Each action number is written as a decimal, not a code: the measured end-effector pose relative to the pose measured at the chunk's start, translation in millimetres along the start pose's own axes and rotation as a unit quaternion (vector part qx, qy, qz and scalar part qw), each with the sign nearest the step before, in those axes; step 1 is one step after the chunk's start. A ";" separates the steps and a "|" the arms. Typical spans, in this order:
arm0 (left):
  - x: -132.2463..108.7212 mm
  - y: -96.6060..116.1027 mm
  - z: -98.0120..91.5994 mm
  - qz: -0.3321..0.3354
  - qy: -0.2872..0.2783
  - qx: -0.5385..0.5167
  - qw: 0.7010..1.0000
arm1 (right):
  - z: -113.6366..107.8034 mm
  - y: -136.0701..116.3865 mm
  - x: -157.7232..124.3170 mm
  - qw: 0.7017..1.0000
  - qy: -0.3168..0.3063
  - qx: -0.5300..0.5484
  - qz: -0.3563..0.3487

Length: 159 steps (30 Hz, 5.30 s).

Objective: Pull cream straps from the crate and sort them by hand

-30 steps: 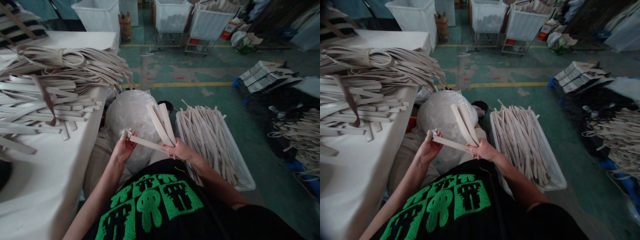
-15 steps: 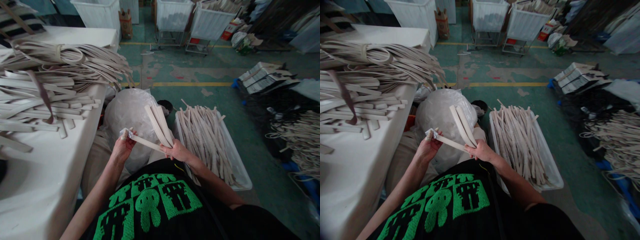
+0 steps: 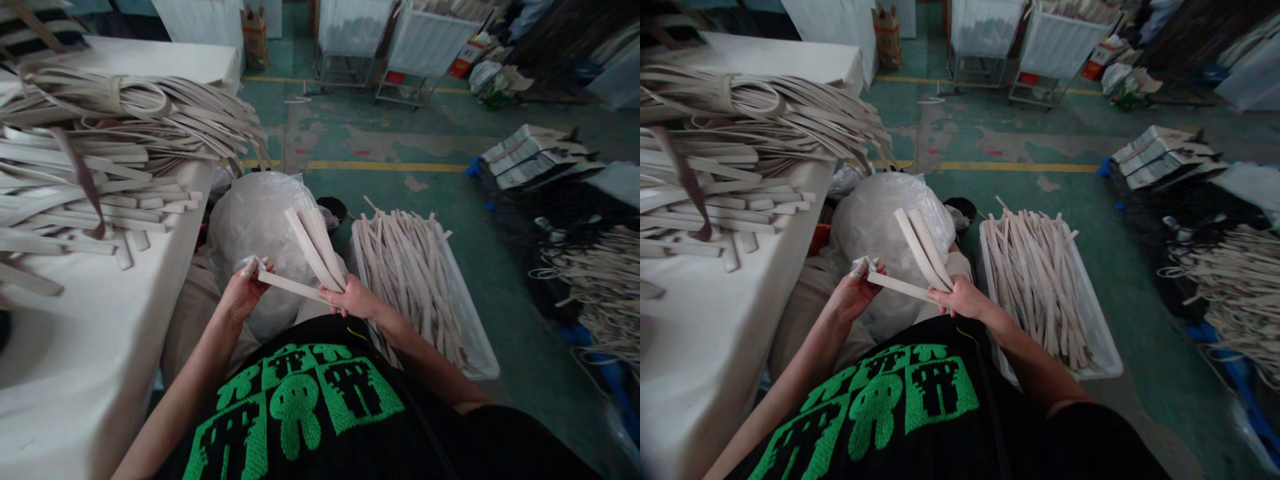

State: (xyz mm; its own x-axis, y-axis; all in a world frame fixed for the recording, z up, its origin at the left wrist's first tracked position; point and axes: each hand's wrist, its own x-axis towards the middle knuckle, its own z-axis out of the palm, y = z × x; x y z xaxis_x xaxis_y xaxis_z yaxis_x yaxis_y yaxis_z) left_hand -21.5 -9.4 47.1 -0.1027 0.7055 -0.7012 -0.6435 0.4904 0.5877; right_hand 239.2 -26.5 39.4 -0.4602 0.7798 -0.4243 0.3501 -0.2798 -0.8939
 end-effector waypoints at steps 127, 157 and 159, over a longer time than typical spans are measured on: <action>64.5 -60.8 151.6 0.071 -0.143 0.047 0.986 | -28.6 33.7 -14.2 0.966 0.169 0.196 -0.004; 52.5 -61.6 138.0 0.089 -0.182 0.031 0.979 | 3.8 28.8 -3.5 0.954 0.288 0.070 -0.048; 48.1 -66.2 137.4 0.070 -0.218 0.032 0.973 | 4.2 22.1 1.2 0.947 0.312 0.071 -0.042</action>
State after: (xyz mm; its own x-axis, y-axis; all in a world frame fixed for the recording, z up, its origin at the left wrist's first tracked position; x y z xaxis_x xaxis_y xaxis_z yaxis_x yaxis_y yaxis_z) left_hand 120.5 62.4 29.9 0.1536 0.9109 -0.3831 -0.5966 0.3945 0.6988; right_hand 242.9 -34.1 18.5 0.1049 0.9692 -0.2228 0.2004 -0.2400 -0.9499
